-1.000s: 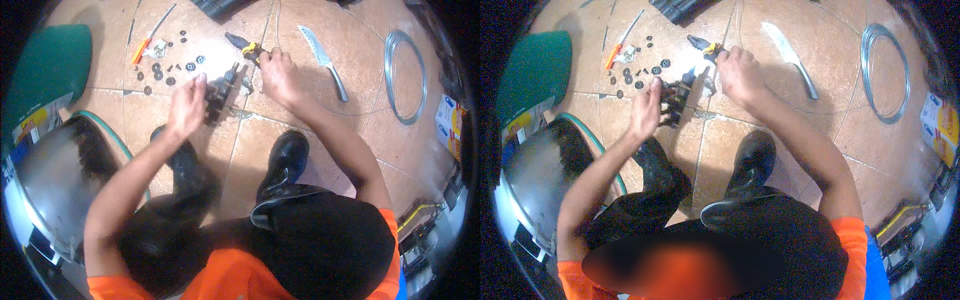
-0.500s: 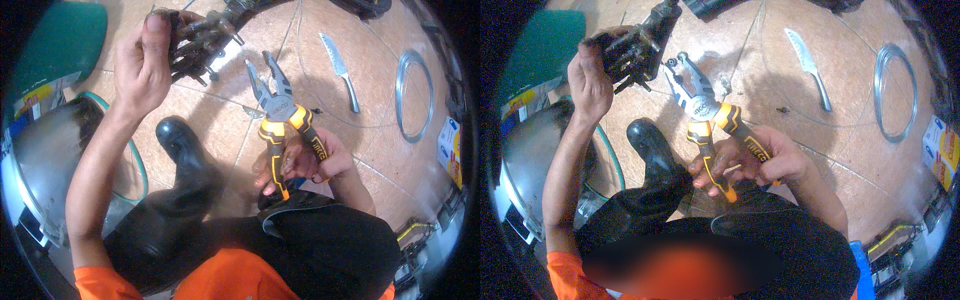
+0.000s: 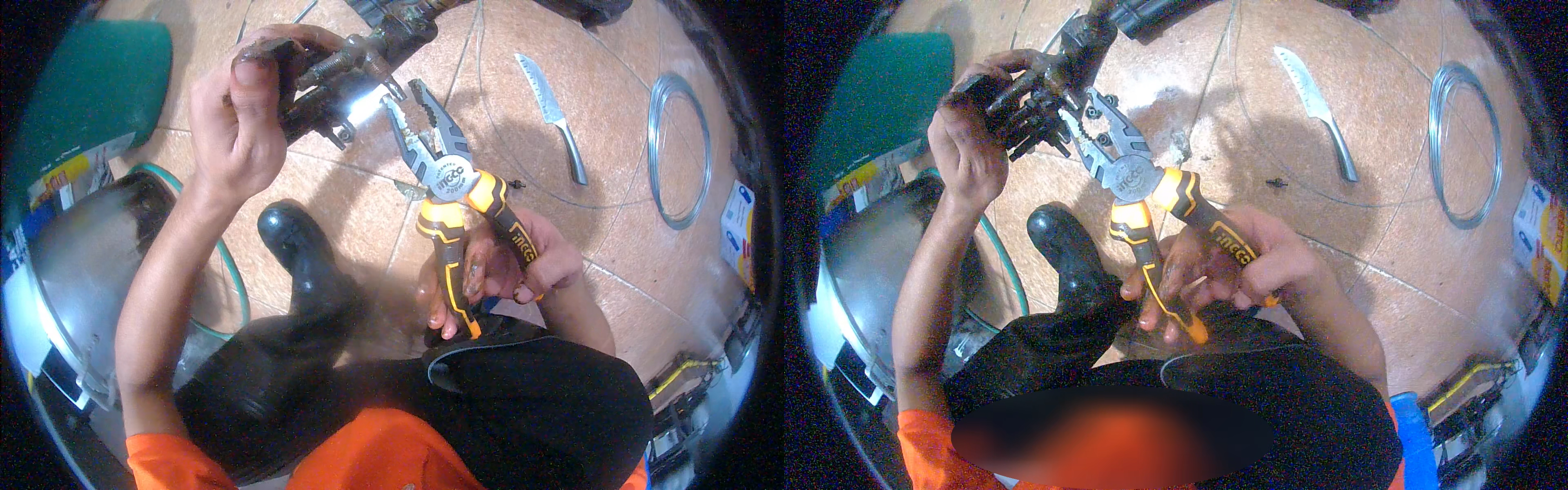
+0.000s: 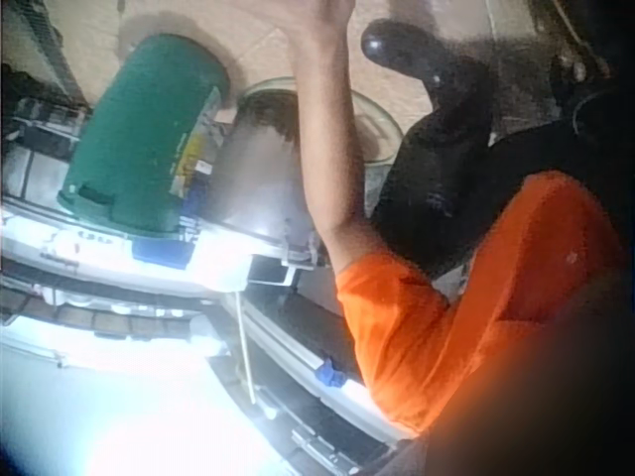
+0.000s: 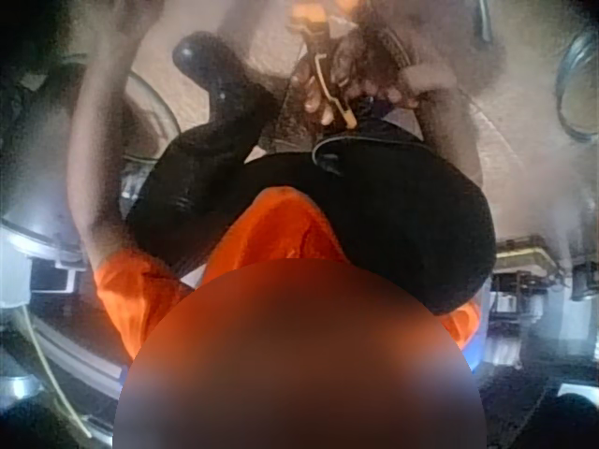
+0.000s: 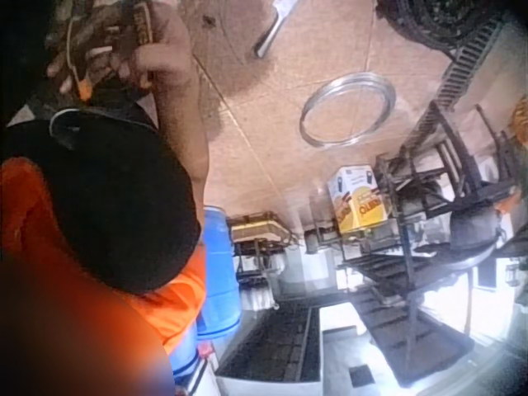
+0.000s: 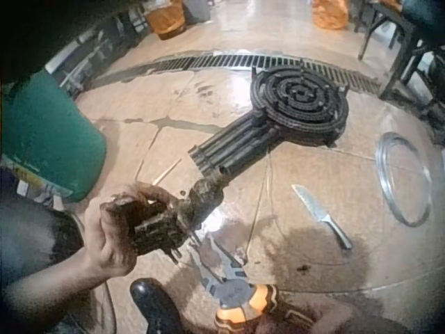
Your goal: The person sits on the floor and uses pliers to remove small metal pins from a dirty mechanical assembly. They then wash their hands in a sink and return to the floor to continue manipulating the assembly and its small components.
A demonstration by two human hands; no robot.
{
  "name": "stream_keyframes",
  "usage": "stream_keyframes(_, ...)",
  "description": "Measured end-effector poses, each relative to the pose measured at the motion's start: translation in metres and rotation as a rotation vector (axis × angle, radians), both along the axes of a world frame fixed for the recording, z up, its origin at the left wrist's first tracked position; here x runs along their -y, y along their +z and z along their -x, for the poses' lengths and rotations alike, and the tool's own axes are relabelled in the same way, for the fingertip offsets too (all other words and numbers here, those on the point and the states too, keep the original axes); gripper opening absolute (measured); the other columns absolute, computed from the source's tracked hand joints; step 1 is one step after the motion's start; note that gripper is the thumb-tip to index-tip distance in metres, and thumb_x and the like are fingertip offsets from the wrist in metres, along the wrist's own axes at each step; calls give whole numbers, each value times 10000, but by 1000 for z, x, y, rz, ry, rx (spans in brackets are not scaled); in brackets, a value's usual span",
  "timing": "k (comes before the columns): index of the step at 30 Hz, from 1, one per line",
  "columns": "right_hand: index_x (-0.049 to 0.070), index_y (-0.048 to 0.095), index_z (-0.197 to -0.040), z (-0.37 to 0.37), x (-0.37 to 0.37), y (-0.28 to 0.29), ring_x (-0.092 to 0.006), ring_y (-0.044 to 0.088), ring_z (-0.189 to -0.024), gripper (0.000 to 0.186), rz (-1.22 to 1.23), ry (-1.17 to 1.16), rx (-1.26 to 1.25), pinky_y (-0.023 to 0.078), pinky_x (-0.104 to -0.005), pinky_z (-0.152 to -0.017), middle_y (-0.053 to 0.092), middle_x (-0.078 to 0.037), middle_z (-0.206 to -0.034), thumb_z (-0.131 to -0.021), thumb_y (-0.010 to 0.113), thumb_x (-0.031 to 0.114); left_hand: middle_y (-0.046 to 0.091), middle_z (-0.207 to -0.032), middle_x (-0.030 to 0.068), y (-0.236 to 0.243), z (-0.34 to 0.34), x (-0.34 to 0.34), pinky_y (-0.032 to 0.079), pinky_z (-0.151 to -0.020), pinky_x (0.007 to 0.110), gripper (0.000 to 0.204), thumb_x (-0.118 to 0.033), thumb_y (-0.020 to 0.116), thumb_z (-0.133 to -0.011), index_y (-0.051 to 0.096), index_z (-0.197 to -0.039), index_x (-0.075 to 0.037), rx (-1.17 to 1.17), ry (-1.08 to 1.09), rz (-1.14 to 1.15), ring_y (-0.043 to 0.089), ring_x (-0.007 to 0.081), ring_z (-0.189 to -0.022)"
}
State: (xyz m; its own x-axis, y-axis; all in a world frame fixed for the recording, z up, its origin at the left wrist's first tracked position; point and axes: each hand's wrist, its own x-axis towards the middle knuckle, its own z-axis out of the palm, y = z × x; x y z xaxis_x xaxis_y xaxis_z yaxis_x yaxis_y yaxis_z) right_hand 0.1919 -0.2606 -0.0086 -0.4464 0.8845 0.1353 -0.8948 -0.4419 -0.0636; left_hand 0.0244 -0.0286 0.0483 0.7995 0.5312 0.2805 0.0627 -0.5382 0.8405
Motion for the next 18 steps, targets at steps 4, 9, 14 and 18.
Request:
stream_keyframes(4, -85, 581, -1060, -2, 2, -5, -359, 628, -916, 524, 5, 10, 117, 512, -367, -751, 530, -335, -1155, -549, 623, 25, 655, -819, 65, -1, 3, -7, 454, -601, 211, 633, -502, 271, -995, 614, -1020, 29, -23, -1, -122, 591, 82, -700)
stream_keyframes(9, -59, 576, -964, -7, 12, -9, -331, 623, -813, 413, 103, 28, 195, 502, -375, -622, 564, -286, -1066, -563, 626, 25, 631, -796, 52, -6, 3, -8, 457, -638, 226, 611, -483, 286, -1000, 617, -1008, 30, 14, -7, -124, 570, 89, -707)
stream_keyframes(14, -33, 523, -975, -4, 5, 12, -372, 580, -787, 368, 246, 15, -10, 482, -463, -566, 492, -322, -1009, -618, 604, -70, 606, -786, 38, -10, -5, 0, 432, -619, 238, 571, -455, 303, -1008, 642, -991, 4, 106, 34, -97, 524, 86, -674)
stream_keyframes(18, -30, 527, -953, -1, 6, 13, -290, 587, -774, 360, 275, 14, -16, 475, -366, -630, 568, -259, -1022, -612, 630, 17, 622, -803, 62, -8, 4, -6, 462, -663, 268, 538, -436, 329, -1009, 645, -1003, 0, -65, 21, -48, 570, 126, -715)
